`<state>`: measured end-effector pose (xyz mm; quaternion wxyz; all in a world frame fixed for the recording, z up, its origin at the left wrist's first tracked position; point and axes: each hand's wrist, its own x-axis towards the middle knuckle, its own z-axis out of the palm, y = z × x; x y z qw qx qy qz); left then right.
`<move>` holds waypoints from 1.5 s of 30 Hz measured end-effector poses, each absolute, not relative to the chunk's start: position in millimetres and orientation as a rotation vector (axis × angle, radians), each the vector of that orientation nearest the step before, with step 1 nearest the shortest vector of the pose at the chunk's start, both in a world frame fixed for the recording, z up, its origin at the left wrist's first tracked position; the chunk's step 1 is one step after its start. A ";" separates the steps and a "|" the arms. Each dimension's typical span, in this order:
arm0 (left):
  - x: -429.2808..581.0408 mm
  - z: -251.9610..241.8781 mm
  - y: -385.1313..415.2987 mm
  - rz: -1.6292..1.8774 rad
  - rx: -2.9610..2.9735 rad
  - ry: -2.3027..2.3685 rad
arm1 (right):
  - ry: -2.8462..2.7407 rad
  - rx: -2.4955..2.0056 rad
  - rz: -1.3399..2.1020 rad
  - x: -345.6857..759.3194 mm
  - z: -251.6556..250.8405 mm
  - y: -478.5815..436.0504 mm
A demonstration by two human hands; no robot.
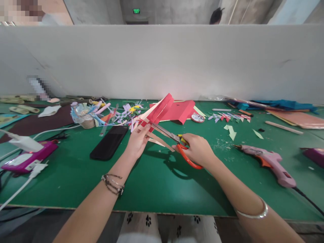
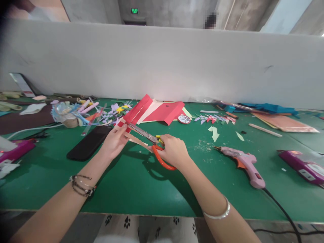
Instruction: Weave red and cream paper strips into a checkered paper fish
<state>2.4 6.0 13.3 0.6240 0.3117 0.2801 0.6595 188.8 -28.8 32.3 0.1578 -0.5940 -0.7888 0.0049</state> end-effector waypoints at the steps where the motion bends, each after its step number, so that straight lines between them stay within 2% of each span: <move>1: 2.1 12.7 6.2 1.509 0.712 0.635 | -2.259 -1.704 0.022 188.7 32.4 -28.9; 17: 4.7 17.1 6.2 1.515 0.667 0.715 | -2.250 -1.702 0.057 192.4 35.3 -26.6; 29: -4.1 24.4 7.2 1.717 0.488 0.954 | -1.760 -1.398 0.455 201.4 27.5 -16.6; 34: -5.0 18.4 10.7 1.823 0.858 0.959 | -1.615 -1.395 0.439 202.9 22.8 -13.9; 38: -4.8 17.3 4.3 1.940 1.598 1.113 | -1.562 -1.374 0.369 202.7 22.0 -14.2; 41: -3.5 16.3 -2.9 1.857 2.248 1.192 | -1.547 -1.359 0.366 202.7 21.6 -14.1; 45: -1.8 12.8 -6.6 1.797 2.585 1.172 | -1.508 -1.327 0.370 202.9 22.2 -14.1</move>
